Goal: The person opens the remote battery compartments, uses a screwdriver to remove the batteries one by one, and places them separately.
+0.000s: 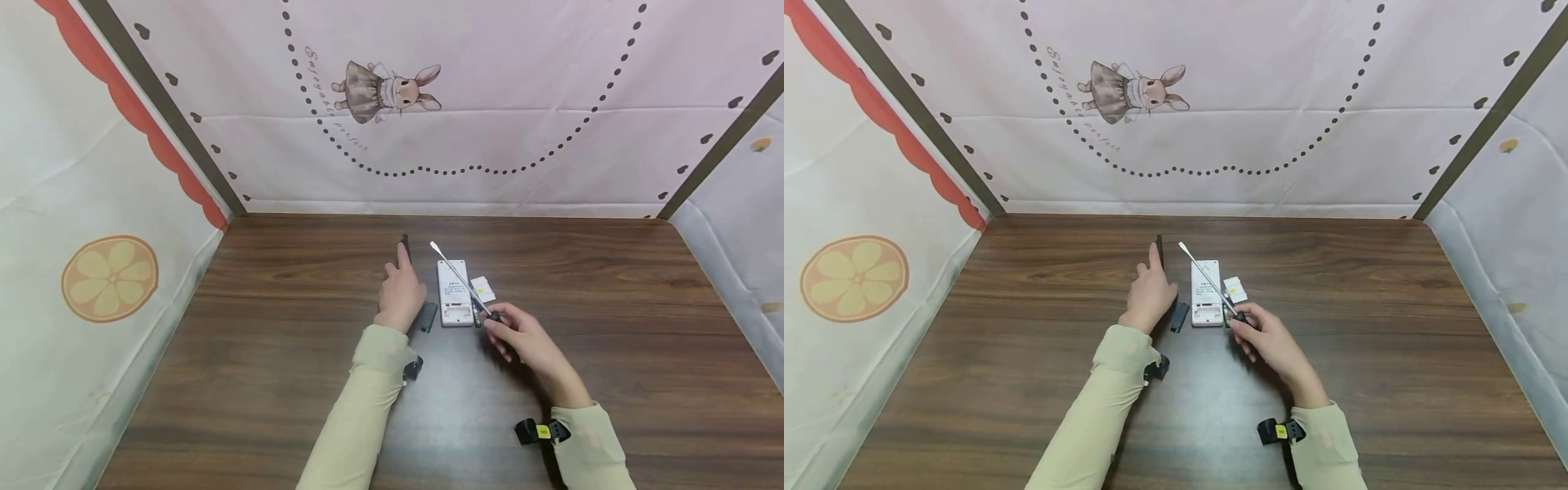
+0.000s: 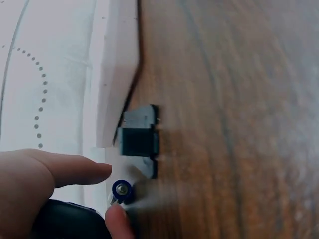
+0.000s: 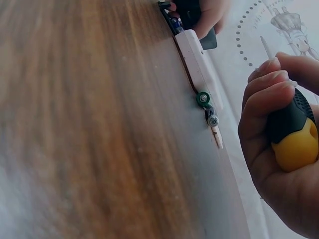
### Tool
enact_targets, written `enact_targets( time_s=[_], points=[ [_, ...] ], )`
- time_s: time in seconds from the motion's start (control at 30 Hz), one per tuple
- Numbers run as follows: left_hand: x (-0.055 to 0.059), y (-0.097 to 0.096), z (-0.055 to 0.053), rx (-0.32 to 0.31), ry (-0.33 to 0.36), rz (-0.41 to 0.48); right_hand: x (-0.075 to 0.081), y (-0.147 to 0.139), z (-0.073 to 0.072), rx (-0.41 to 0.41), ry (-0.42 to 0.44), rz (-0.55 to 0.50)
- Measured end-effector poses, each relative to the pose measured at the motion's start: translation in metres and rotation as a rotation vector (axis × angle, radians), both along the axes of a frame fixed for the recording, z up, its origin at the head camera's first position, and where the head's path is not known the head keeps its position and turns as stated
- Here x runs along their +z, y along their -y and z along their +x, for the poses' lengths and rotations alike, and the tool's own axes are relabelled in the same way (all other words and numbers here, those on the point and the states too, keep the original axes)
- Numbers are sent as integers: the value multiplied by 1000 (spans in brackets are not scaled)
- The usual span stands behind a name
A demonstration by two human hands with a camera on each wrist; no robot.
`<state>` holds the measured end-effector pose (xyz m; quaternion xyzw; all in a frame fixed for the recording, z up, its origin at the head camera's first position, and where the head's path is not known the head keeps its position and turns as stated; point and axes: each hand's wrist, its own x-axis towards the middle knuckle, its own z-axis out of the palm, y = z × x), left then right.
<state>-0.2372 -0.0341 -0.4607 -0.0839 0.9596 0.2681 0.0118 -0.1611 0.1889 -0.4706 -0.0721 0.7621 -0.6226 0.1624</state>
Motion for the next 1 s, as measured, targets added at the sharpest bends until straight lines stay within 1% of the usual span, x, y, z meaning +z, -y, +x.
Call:
enact_targets(
  time_s=[0.2,0.33,0.43,0.53,0.6,0.73,0.9,1.0],
  points=[
    [0,6,0,35,24,149,1,-1,0,-4,7,-3],
    [-2,10,0,46,24,272,3,-2,2,-11,9,-7],
    [-3,14,0,57,33,381,4,-2,3,-14,-1,-25],
    [-3,17,0,71,50,439,4,-2,3,-23,-4,-36],
    [-2,19,1,75,56,435,4,-3,3,-30,-6,-33],
    [-2,21,2,69,48,385,4,-6,4,-40,-7,-3],
    [-2,25,5,75,73,315,5,-7,5,-49,23,17],
    [-1,28,7,82,85,284,8,-6,6,-60,36,83]
  ],
)
